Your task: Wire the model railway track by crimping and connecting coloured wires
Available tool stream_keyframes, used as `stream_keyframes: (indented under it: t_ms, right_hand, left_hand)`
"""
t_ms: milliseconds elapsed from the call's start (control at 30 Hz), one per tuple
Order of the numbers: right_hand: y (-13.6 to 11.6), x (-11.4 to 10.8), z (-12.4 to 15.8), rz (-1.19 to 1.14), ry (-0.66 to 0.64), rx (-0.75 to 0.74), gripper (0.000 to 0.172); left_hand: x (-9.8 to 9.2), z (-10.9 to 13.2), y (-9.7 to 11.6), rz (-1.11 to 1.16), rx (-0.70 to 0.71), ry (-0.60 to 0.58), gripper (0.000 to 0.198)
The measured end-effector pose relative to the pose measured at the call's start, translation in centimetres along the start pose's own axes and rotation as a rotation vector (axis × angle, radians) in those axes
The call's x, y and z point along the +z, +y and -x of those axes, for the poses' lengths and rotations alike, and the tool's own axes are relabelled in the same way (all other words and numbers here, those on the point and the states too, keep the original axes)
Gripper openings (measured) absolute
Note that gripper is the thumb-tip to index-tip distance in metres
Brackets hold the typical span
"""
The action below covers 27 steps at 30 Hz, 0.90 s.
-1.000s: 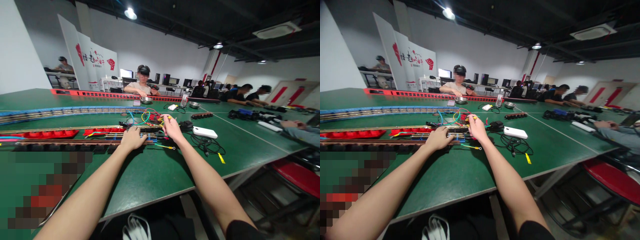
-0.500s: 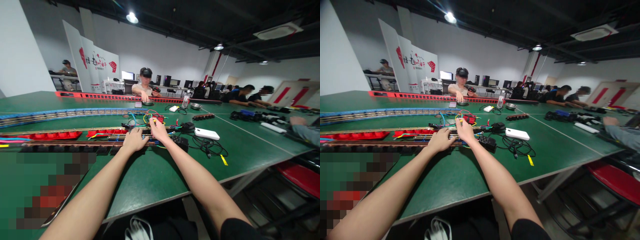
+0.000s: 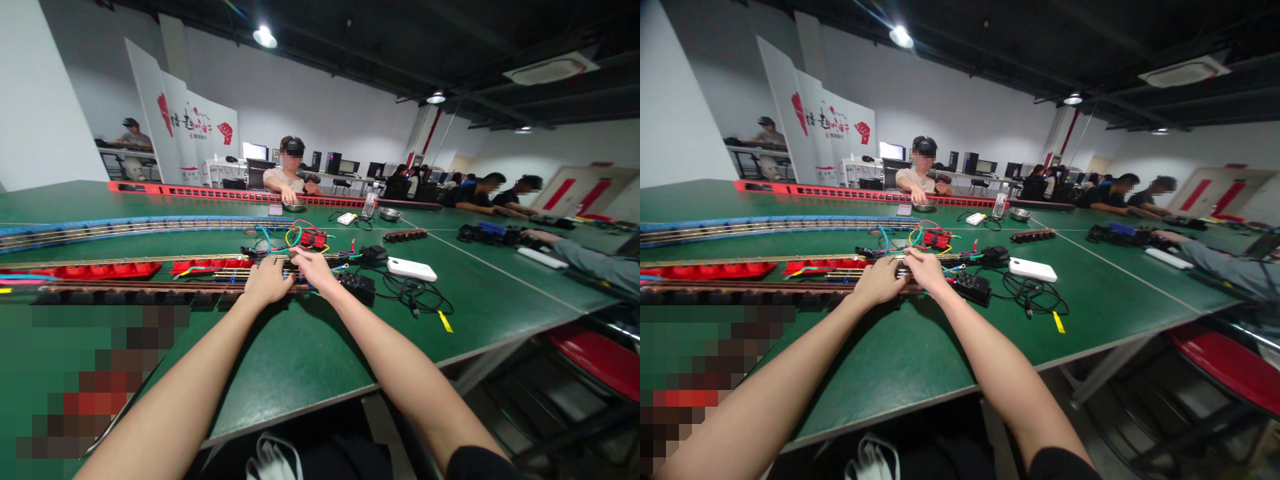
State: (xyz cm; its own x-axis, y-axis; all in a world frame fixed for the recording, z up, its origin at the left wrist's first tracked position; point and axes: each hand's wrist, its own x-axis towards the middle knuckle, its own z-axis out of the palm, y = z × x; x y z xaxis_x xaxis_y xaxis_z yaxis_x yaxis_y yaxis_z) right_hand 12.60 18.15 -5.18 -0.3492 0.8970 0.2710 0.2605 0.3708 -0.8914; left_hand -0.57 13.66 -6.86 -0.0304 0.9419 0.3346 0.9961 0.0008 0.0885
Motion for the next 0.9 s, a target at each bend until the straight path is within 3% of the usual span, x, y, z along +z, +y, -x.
stream_keyframes:
  t_ms: [400, 900]
  right_hand:
    - [-1.0, -1.0, 1.5, 0.705, -0.154, -0.288, 0.048]
    - [-2.4, -2.2, 2.1, 1.179, -0.326, -0.542, 0.040]
  left_hand:
    - [-1.0, 0.4, 0.3, 0.031, -0.037, 0.028, 0.039]
    - [-0.7, 0.1, -0.1, -0.012, -0.005, 0.000, 0.033]
